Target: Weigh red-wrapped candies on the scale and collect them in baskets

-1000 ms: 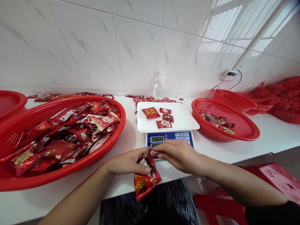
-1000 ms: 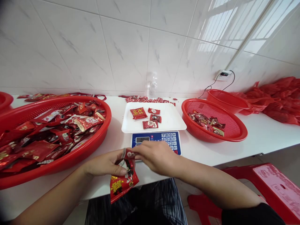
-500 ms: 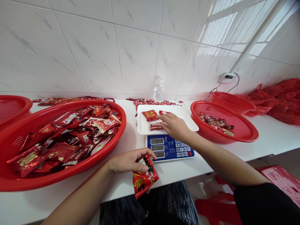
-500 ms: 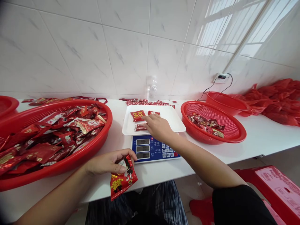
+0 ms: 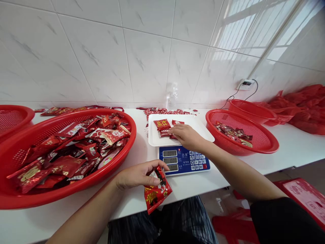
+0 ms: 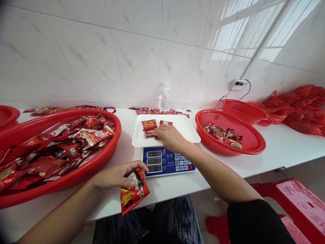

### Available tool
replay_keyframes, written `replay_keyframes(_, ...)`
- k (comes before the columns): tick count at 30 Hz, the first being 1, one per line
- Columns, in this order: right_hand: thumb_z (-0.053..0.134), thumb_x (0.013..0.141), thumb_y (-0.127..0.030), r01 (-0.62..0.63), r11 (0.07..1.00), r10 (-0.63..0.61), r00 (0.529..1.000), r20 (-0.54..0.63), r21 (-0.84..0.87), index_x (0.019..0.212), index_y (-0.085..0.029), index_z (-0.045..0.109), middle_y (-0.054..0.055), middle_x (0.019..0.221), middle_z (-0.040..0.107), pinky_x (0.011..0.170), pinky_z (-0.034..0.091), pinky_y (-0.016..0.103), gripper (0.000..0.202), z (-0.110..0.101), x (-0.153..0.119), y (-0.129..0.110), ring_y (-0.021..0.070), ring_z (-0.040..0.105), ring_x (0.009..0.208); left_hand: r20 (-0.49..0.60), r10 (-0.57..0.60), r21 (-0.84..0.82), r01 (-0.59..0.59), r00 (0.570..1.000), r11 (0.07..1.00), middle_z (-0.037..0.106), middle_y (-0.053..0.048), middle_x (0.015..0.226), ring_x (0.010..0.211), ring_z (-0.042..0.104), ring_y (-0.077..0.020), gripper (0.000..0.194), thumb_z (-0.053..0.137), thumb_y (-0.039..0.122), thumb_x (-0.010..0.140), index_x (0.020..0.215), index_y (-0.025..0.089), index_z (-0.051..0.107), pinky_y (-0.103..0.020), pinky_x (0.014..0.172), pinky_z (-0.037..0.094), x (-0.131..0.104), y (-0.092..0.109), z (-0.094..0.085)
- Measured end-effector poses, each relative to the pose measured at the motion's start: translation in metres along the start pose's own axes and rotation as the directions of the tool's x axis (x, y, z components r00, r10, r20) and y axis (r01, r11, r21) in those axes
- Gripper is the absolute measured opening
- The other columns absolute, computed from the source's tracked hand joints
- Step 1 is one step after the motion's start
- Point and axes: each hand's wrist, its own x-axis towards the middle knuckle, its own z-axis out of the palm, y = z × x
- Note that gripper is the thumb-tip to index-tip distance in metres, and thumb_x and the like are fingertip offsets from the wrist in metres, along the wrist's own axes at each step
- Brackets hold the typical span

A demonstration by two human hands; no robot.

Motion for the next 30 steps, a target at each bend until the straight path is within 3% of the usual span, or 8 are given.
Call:
replay_keyframes(4, 0.046, 0.093, -0.018, 0.011, 0.999, -0.004, 0.986, -0.168, 0.042, 0.111, -0.022, 0.062, 0.005, 0.109, 0.068, 0.093, 0.047, 0.039, 0.025, -0.014, -0.020, -0.012, 0.0196, 0.059, 0.107, -0.010, 0.010, -0.039, -0.010, 1.000, 0.999, 0.058, -0.003, 0.106, 0.091, 0.057, -0.0149, 0.050, 0.068, 0.030, 0.080, 0.124, 0.024, 0.045, -0.024, 0.076, 0.044, -0.001, 0.003, 0.003)
replay_keyframes(8, 0.047, 0.094, -0.023, -0.012, 0.999, 0.024, 0.968, -0.248, 0.050, 0.111, -0.020, 0.062, 0.007, 0.107, 0.068, 0.092, 0.048, 0.039, 0.023, -0.028, -0.040, -0.020, 0.0201, 0.060, 0.105, 0.069, 0.017, -0.098, -0.011, 0.997, 0.995, 0.057, -0.005, 0.113, 0.101, 0.057, -0.0174, 0.058, 0.068, 0.023, 0.079, 0.131, 0.027, 0.041, -0.027, 0.082, 0.045, -0.001, 0.002, 0.006)
replay_keyframes(15, 0.047, 0.094, -0.024, -0.085, 0.994, 0.096, 0.979, -0.181, 0.072, 0.113, -0.019, 0.061, 0.007, 0.106, 0.068, 0.086, 0.050, 0.037, 0.025, -0.034, -0.054, -0.025, 0.0193, 0.062, 0.100, 0.084, 0.015, -0.164, -0.001, 0.996, 0.987, 0.061, -0.005, 0.110, 0.099, 0.059, -0.0168, 0.047, 0.071, 0.019, 0.077, 0.118, 0.024, 0.050, -0.026, 0.080, 0.046, 0.001, -0.001, 0.007)
replay_keyframes(21, 0.047, 0.093, -0.026, -0.108, 0.991, 0.119, 0.980, -0.157, 0.079, 0.111, -0.019, 0.063, 0.008, 0.104, 0.069, 0.084, 0.051, 0.039, 0.025, -0.030, -0.054, -0.028, 0.0209, 0.063, 0.097, 0.002, 0.045, -0.080, -0.045, 0.999, 0.996, 0.064, -0.004, 0.101, 0.088, 0.060, -0.0146, 0.035, 0.073, 0.019, 0.074, 0.106, 0.020, 0.060, -0.025, 0.075, 0.047, 0.000, 0.003, 0.007)
replay_keyframes(30, 0.049, 0.094, -0.033, -0.155, 0.978, 0.164, 0.985, -0.055, 0.142, 0.097, -0.019, 0.067, 0.006, 0.090, 0.072, 0.079, 0.049, 0.035, 0.023, -0.039, -0.056, -0.046, 0.0198, 0.065, 0.087, -0.073, 0.013, -0.156, -0.025, 0.997, 0.988, 0.068, -0.004, 0.091, 0.079, 0.062, -0.0135, 0.029, 0.074, 0.018, 0.073, 0.099, 0.018, 0.063, -0.024, 0.069, 0.048, 0.001, 0.003, 0.009)
